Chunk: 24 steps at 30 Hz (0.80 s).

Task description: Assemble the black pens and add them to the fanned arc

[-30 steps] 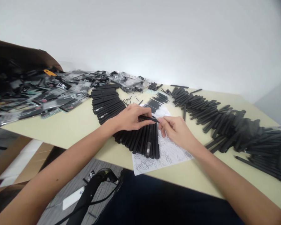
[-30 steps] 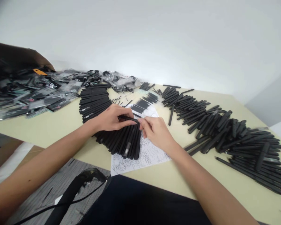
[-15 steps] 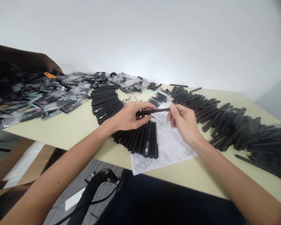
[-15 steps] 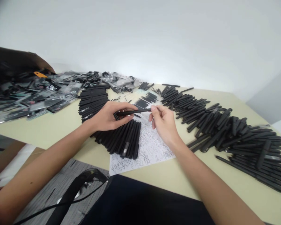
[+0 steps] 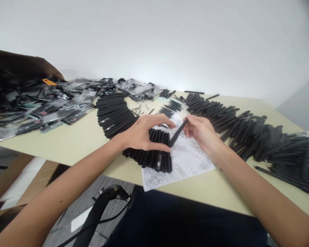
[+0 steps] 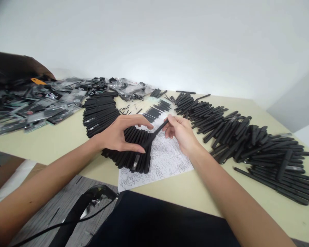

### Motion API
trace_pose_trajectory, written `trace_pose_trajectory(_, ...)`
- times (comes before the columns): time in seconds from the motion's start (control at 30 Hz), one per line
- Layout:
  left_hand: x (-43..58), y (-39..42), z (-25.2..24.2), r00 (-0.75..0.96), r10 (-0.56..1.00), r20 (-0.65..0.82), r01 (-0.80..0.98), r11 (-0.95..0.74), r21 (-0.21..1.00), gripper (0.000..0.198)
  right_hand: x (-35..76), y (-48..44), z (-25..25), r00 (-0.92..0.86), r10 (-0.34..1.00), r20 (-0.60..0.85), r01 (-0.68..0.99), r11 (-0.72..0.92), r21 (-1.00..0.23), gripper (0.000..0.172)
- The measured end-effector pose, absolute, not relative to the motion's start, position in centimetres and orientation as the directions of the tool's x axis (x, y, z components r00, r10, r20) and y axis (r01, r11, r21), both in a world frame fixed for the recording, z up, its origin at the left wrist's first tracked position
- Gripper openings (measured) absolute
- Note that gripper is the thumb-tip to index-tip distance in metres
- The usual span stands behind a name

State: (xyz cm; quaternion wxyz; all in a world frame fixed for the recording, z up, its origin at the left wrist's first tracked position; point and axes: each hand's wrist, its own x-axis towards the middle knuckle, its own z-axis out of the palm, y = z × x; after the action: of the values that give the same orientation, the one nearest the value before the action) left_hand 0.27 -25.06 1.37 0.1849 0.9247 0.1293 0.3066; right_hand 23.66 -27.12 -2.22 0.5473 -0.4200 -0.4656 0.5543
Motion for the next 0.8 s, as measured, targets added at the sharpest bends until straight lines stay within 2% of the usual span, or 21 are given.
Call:
trace_pose_trajectory(0.07, 0.2, -25.0, 1.4, 0.796, 0.348, 0.495, 0.127, -0.896, 0.425, 0.075, 23.4, -27.2, -2.4, -0.099, 0.994, 0.053, -0.197, 0.033, -0.98, 0.037)
trace_pose_trajectory(0.13, 0.2, -24.9, 1.3, 0.821, 0.334, 0.463, 0.133, -0.901, 0.413, 0.083, 23.2, -27.4, -2.5, -0.146, 0.988, 0.047, -0.163, 0.023, -0.986, 0.04)
trace_pose_trajectory(0.3, -0.1, -24.7, 1.1, 0.879, 0.294, 0.375, 0.144, -0.914, 0.379, 0.075, 22.7, -27.8, -2.7, -0.197, 0.98, 0.014, -0.022, 0.009, -1.0, 0.045)
trace_pose_trajectory(0.43, -0.3, -24.8, 1.1, 0.883, 0.359, 0.301, 0.24, -0.898, 0.369, 0.078, 22.4, -28.0, -2.8, -0.182, 0.983, 0.0, 0.017, 0.003, -1.0, 0.04)
trace_pose_trajectory(0.6, -0.4, -24.6, 0.7, 0.881, 0.4, 0.254, 0.318, -0.897, 0.307, 0.081, 21.8, -28.2, -3.0, -0.12, 0.992, -0.024, 0.076, -0.014, -0.997, 0.043)
trace_pose_trajectory(0.8, -0.7, -24.1, 0.7, 0.868, 0.478, 0.132, 0.431, -0.858, 0.278, 0.066, 20.8, -28.3, -3.1, -0.132, 0.991, 0.019, 0.118, 0.034, -0.992, 0.04)
